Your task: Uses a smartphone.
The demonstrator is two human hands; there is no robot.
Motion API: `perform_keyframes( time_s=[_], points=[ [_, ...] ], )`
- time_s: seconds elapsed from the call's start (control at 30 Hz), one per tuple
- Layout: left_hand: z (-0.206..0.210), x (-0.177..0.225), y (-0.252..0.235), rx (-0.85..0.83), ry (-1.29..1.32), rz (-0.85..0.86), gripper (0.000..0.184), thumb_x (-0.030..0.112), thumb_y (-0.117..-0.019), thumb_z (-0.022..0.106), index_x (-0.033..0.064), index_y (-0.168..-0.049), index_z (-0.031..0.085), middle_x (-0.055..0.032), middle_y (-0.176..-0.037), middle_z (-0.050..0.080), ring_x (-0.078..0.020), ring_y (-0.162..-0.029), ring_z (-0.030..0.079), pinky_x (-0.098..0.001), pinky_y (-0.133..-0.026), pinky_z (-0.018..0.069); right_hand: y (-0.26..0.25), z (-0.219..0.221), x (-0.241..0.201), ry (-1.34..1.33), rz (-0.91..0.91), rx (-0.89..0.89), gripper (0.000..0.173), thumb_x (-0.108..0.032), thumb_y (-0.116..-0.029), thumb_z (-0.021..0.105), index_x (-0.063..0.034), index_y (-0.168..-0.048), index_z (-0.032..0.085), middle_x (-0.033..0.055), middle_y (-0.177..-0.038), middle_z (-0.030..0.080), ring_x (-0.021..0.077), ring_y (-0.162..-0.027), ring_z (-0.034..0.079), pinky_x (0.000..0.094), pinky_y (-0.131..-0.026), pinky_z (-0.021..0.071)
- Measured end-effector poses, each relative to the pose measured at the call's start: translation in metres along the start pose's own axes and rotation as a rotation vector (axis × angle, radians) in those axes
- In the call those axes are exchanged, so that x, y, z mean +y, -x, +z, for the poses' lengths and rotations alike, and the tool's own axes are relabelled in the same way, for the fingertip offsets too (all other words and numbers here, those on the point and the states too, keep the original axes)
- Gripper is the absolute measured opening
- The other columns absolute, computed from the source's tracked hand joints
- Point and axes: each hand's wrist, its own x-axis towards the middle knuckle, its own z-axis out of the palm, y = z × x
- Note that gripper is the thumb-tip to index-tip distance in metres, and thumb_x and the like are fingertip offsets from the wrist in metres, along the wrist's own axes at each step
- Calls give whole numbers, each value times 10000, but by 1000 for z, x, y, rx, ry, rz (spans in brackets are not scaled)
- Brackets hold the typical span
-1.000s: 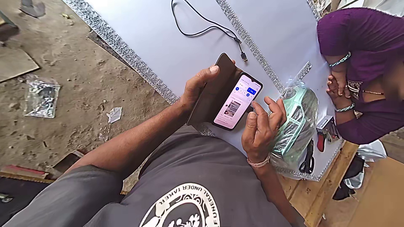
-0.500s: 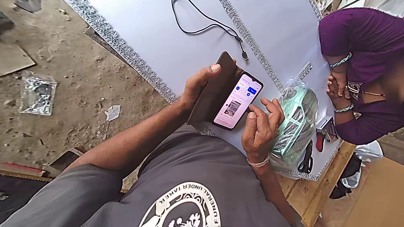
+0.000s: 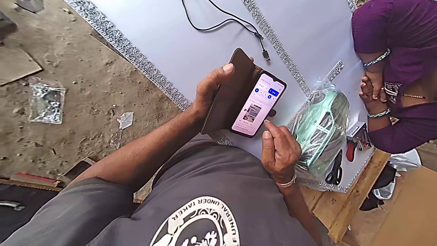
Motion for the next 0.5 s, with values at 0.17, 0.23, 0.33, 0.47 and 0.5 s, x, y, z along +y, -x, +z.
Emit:
perform_keyframes(
  time_s=[0.17,0.23,0.33,0.47,0.5],
  points=[
    [-62,-12,-10,-398,135,56,565,298,-1062,349,-13,-1534,347,-201,-1410,554,-260,-1253,603,-415,-1047,523,2,3,3,-21,5,-6,370,-189,-1017,470,18,-1003,776,62,-691,625,120,-617,559,251,-569,457],
    [-57,-11,-7,-272,85,66,519,318,-1055,383,11,-1466,460,-173,-1348,616,-242,-1209,635,-410,-1030,536,1,4,3,-38,5,-4,373,-187,-1017,467,17,-992,777,60,-678,620,119,-605,554,252,-561,451],
    [-23,-5,-5,-53,-40,77,415,309,-1034,384,96,-1306,613,-66,-1187,723,-142,-1086,700,-333,-930,595,1,6,4,-75,-11,-24,372,-180,-1012,465,21,-998,778,59,-651,613,118,-572,538,258,-538,436],
    [-25,-6,-6,-61,-55,89,422,309,-1029,383,88,-1314,602,-75,-1202,714,-149,-1099,694,-343,-941,590,2,8,6,-105,-38,-72,358,-144,-993,460,15,-1030,779,68,-657,644,130,-563,561,279,-532,447],
    [-25,-5,-6,-55,-59,91,424,307,-1023,387,85,-1313,603,-78,-1197,717,-150,-1096,695,-344,-941,588,2,8,7,-110,-41,-82,356,-138,-992,460,14,-1034,779,69,-656,646,132,-561,561,282,-533,447]
  ],
)
